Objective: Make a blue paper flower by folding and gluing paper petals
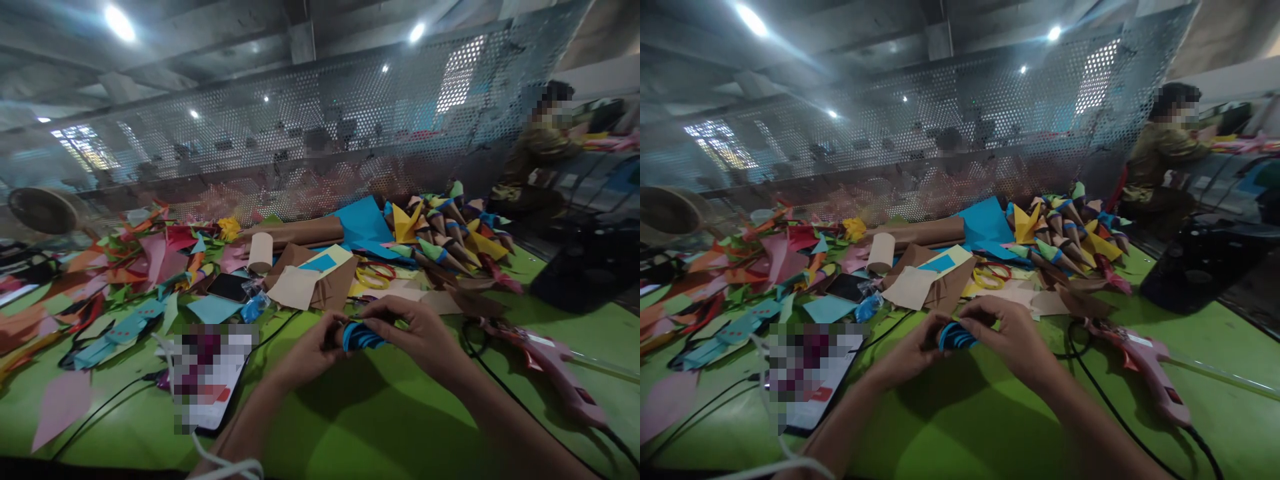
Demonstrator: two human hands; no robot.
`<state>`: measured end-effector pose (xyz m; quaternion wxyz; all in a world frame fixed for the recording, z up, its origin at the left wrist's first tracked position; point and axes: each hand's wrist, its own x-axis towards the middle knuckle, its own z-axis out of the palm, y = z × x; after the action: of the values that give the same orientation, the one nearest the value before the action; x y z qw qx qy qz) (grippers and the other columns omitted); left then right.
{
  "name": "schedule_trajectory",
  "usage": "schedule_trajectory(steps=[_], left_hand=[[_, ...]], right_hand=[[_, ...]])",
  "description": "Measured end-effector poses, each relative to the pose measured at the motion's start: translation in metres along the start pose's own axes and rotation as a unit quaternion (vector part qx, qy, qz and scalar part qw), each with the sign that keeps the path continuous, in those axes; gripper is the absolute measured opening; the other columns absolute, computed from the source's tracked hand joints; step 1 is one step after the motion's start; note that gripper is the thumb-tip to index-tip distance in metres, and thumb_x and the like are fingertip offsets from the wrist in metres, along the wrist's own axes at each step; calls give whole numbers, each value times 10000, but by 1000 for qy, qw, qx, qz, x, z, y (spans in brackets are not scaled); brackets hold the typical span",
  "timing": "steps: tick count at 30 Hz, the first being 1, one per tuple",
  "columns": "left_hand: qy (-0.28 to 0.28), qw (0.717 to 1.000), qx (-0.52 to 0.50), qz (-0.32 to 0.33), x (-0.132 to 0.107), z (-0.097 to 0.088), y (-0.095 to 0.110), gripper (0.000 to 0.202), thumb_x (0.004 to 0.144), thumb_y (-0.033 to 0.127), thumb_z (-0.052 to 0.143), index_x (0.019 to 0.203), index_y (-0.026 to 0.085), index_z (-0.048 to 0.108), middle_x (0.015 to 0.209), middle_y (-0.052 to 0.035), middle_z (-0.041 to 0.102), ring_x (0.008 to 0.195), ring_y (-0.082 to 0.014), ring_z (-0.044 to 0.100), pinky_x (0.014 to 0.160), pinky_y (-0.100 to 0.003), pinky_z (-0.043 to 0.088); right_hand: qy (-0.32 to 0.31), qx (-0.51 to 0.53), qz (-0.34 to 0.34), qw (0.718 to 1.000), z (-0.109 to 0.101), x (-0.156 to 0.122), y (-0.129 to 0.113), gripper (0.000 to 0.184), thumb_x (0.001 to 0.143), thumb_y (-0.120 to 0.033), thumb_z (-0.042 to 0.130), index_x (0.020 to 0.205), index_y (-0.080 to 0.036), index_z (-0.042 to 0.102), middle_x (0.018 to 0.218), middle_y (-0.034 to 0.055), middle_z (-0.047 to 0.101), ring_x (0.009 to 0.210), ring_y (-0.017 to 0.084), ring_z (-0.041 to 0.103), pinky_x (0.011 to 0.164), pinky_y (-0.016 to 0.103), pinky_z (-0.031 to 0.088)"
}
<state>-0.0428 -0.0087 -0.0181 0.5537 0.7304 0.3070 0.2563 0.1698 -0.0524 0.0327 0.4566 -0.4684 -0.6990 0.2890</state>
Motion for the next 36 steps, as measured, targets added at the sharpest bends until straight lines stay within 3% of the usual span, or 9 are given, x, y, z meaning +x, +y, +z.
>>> schedule_trajectory(steps=[5,17,23,27,31,36], left_hand=[[10,999,44,2,0,0,0,403,813,266,653,1164,189,470,1089,-71,582,1016,-229,541,903,-321,434],[-16,1000,7,-16,-4,-2,-4,684,705,605,743,1211,186,552,1169,-81,585,1072,-280,537,926,-360,437],[-24,999,47,-12,-6,-6,15,781,770,818,460,1164,154,577,1090,-90,584,1005,-280,521,869,-365,421],[-30,997,64,-3,-7,-8,21,701,850,770,384,1148,169,587,1070,-83,593,992,-265,531,860,-355,421],[-17,998,53,-14,-8,-8,16,568,935,656,363,1185,202,596,1197,-77,606,1133,-265,519,964,-355,407],[12,998,50,-45,-9,-6,15,506,948,599,400,1215,226,612,1276,-56,618,1201,-249,515,1034,-343,394]], right_hand=[[-11,-25,-18,999,3,0,4,112,864,-243,633,884,-198,734,836,37,742,782,189,675,700,284,506],[-45,-93,-62,993,0,-2,8,151,907,-197,572,938,-217,719,869,24,734,794,165,674,707,261,491],[-53,-101,-103,988,0,-5,5,194,870,-130,587,989,-221,711,942,28,744,867,169,685,766,262,500],[-61,-94,-116,987,2,-6,6,189,854,-121,607,975,-218,716,945,30,747,875,169,689,767,253,504],[-58,-85,-105,989,3,-5,4,192,878,-137,606,999,-233,719,951,25,744,881,167,681,777,258,503],[-55,-77,-108,990,3,-4,3,236,881,-129,603,1054,-248,709,973,25,725,875,165,660,756,261,499]])
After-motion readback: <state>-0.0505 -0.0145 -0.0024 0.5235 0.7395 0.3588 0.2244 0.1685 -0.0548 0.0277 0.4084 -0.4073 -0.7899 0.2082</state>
